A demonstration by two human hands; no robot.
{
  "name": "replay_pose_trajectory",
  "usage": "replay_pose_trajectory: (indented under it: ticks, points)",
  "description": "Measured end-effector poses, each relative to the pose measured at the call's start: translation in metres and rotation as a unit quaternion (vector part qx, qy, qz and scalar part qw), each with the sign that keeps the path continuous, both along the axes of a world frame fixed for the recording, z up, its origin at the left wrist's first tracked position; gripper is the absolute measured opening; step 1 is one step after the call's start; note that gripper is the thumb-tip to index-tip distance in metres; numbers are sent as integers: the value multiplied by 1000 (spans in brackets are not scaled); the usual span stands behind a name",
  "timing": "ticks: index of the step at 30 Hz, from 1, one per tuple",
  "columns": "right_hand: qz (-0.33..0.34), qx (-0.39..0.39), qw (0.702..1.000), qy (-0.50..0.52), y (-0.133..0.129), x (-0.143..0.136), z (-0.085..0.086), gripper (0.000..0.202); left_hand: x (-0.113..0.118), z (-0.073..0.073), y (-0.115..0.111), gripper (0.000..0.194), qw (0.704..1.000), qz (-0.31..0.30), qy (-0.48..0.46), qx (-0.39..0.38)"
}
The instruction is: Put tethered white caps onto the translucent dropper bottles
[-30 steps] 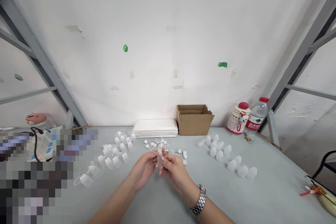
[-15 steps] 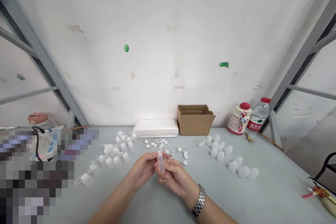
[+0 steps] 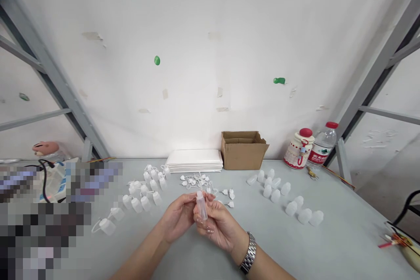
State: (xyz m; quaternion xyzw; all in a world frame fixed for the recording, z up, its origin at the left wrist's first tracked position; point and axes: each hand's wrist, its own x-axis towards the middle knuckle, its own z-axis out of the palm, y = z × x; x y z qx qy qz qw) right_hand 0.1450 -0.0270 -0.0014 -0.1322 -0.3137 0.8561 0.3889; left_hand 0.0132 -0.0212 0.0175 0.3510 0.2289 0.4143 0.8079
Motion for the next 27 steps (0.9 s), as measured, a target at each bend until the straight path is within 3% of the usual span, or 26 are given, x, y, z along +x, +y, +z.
replay_pose_trajectory:
  ticks: [5,9,16,27]
  points:
    - [-17,17,999,-34,-1,-2,2,24,1,0,-1,30,999,19,10,-33]
    - [-94,72,988,-103,-1,-2,8,29,0,-1,1,32,997,62,30,-27]
    - [-234,173,912,-289,5,3,15,27,-4,1,3,26,981,166,66,78]
    - [-332,210,846,-360,3,-2,3,24,4,5,-1,21,985,139,52,84]
